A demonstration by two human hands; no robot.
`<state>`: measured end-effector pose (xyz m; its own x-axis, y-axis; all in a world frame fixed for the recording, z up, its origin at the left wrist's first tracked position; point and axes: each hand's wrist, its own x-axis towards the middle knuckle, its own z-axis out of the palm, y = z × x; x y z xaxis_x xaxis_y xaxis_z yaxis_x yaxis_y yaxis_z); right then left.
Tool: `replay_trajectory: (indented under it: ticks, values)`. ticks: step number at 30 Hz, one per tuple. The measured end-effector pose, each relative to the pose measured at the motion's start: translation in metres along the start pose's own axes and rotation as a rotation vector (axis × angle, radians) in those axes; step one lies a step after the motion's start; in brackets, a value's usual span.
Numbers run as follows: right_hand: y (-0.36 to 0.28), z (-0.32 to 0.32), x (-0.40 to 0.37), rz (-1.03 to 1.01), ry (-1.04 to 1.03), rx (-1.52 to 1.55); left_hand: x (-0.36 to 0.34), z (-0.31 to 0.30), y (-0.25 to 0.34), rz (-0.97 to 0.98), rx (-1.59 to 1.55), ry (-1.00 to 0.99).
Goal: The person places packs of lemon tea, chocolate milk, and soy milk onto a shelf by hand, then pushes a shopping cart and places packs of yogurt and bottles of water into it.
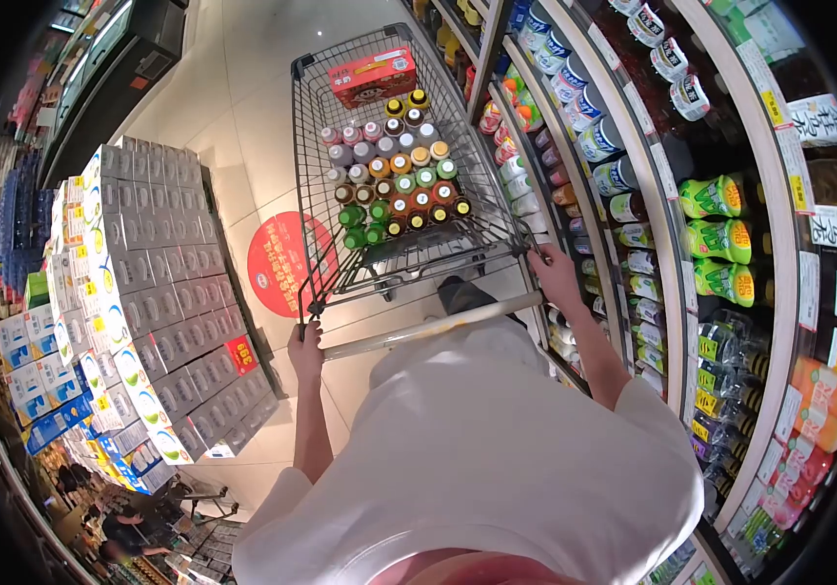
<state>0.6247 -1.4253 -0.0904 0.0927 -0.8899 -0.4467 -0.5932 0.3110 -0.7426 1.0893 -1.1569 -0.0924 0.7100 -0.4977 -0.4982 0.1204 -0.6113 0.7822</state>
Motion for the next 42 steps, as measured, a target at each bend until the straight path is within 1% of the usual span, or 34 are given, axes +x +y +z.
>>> replay_trajectory:
  ticks: [2,3,7,10,11,14,15,18,19,22,23,25,27,29,31,34,35,36,38,39,40,42]
  values:
    - [-0.003,0.005,0.018,-0.012,0.022,0.050,0.015,0.003,0.004,0.032,-0.015,0.005]
    - [-0.011,0.004,0.025,-0.025,0.022,0.048,0.018,0.002,0.014,-0.022,0.006,0.003]
    - [-0.023,0.007,0.055,-0.050,0.023,0.053,0.032,0.012,0.045,-0.057,0.051,-0.002]
    - [-0.033,0.008,0.079,-0.058,0.017,0.072,0.051,0.017,0.051,-0.047,0.038,0.008]
    - [-0.037,0.008,0.087,-0.057,0.009,0.081,0.058,0.019,0.050,-0.074,0.021,0.031]
    - [-0.053,0.007,0.105,-0.068,0.021,0.063,0.068,0.026,0.068,-0.040,0.078,0.032]
    - [-0.059,0.008,0.111,-0.075,0.027,0.068,0.071,0.027,0.073,-0.073,0.079,0.032]
    - [-0.078,0.010,0.122,-0.100,0.052,0.064,0.086,0.029,0.083,-0.048,0.069,0.022]
    - [-0.084,0.009,0.126,-0.119,0.060,0.051,0.088,0.030,0.092,-0.080,0.074,0.017]
    - [-0.097,0.012,0.144,-0.178,0.089,-0.041,0.114,0.035,0.082,0.023,0.045,0.051]
    - [-0.098,0.014,0.152,-0.204,0.103,-0.079,0.120,0.035,0.084,-0.006,0.019,0.046]
    - [-0.102,0.018,0.165,-0.264,0.122,-0.128,0.141,0.035,0.070,0.054,-0.005,0.052]
    - [-0.106,0.021,0.179,-0.264,0.139,-0.122,0.157,0.041,0.070,0.090,0.008,0.055]
    - [-0.115,0.024,0.190,-0.251,0.131,-0.141,0.165,0.043,0.081,0.083,0.020,0.059]
    - [-0.128,0.025,0.201,-0.262,0.131,-0.159,0.163,0.048,0.111,0.053,0.017,0.060]
    - [-0.146,0.024,0.221,-0.189,0.091,-0.262,0.172,0.057,0.139,0.012,-0.013,0.059]
    - [-0.150,0.026,0.227,-0.188,0.137,-0.335,0.184,0.058,0.132,0.051,0.023,0.060]
    - [-0.154,0.027,0.234,-0.172,0.151,-0.364,0.184,0.059,0.146,0.024,0.016,0.038]
    - [-0.162,0.032,0.248,-0.137,0.176,-0.417,0.195,0.062,0.157,0.002,0.081,0.042]
    - [-0.169,0.033,0.250,-0.176,0.202,-0.380,0.205,0.063,0.152,0.053,0.111,0.034]
    - [-0.176,0.035,0.255,-0.193,0.225,-0.411,0.209,0.063,0.160,0.091,0.119,0.037]
    - [-0.186,0.041,0.263,-0.222,0.265,-0.474,0.229,0.069,0.156,0.097,0.110,0.036]
